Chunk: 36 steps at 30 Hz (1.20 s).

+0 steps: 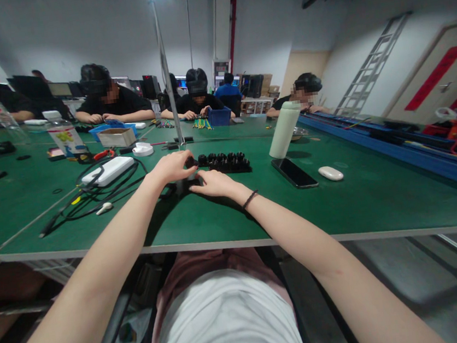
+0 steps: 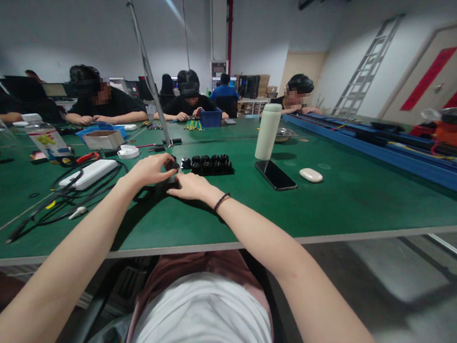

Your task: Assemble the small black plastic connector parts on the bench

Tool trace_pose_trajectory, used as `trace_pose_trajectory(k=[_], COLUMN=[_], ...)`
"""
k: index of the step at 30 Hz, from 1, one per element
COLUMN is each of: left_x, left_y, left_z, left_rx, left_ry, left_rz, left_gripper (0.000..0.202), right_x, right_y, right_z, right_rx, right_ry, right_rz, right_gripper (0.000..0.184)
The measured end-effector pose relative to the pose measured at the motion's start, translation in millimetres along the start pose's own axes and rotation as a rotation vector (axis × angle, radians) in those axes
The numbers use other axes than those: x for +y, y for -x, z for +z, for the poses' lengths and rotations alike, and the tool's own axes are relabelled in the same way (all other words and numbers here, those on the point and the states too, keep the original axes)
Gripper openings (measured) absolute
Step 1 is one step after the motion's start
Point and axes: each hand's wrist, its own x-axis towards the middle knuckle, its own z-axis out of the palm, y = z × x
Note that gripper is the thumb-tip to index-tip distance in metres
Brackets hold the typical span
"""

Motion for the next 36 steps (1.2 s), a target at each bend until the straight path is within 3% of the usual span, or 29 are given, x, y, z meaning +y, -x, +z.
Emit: trace_pose_trajectory(k=[10,24,36], left_x=[-1.8,-1.5,-4.4], left_y=[-0.3,0.2,-4.6], left_z=[1.0,-1.3,3.7], left_rx=[0.063,0.039,-0.138], left_ry=[0.038,0.014,0.075], left_rz=[0.068,0.147,0.152], left_gripper=[0.040,0.041,0.045], right_x=[2.7,13.3,16.2], right_y=[-2.0,-6.9,-10.6], right_z=[-2.4,-4.7,-2.1], right_rx=[-0.010,0.022,0.023], right_ry=[-0.060,-0.106,-0.130], right_rz=[0.041,0.161,0.210], right_gripper=[0.041,0.039,0.038])
